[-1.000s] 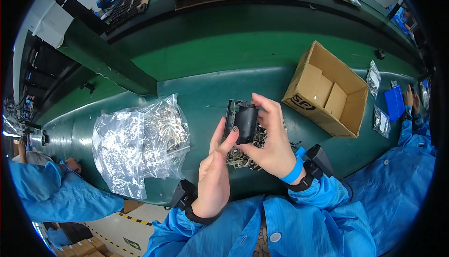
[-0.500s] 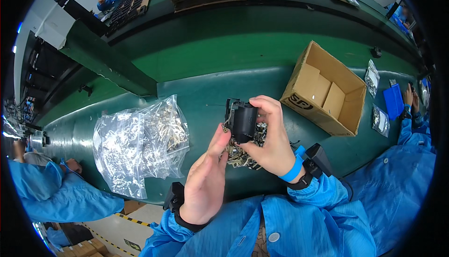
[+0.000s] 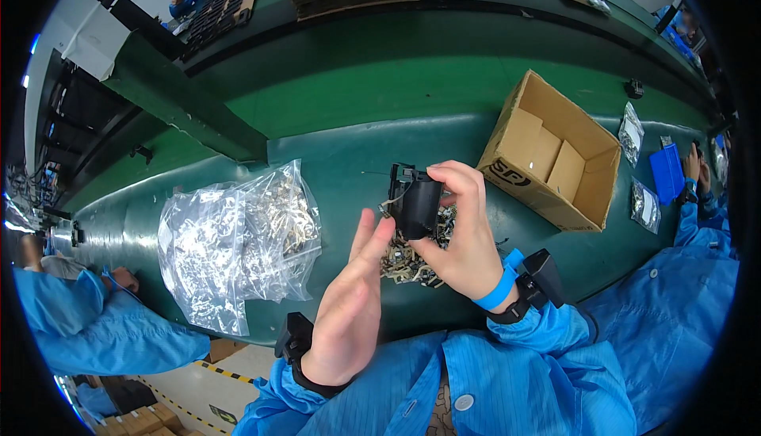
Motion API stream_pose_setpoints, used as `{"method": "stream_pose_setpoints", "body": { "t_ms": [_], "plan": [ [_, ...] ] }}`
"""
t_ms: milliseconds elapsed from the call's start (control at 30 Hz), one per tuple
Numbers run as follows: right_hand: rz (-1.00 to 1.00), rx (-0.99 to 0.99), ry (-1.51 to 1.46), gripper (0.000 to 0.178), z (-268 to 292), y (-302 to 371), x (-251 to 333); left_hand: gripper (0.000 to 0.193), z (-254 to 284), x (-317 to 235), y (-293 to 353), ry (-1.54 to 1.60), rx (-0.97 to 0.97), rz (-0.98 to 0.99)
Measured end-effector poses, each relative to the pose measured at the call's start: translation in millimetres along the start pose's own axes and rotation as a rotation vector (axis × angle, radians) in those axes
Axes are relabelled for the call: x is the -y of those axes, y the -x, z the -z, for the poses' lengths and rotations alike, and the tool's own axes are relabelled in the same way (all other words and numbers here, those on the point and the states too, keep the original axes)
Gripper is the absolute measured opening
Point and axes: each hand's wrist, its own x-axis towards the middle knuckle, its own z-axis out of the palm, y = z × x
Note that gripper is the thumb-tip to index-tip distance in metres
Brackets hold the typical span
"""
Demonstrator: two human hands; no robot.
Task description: Assembling small electronic and plastic components, including wiring and housing pieces, at an industrial workstation.
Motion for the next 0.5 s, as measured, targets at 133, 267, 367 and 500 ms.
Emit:
{"method": "stream_pose_setpoints", "body": {
  "t_ms": [133,267,367,500],
  "plan": [
    [-0.053,0.025,-0.03,0.081,-1.2,3.3,3.0,0.088,0.0,3.2,-0.9,-0.033,0.026,-0.069],
    [-0.072,0.016,-0.074,0.083,-1.6,4.2,4.3,0.09,2.8,5.5,-1.3,0.049,0.029,-0.094],
    [-0.071,0.039,-0.074,0.083,-0.8,4.9,2.6,0.09,2.1,5.8,-3.0,0.12,0.041,-0.077],
    [-0.035,0.058,-0.059,0.084,-1.6,5.6,1.3,0.091,0.7,4.4,-4.0,0.141,0.027,-0.09]
  ]
}}
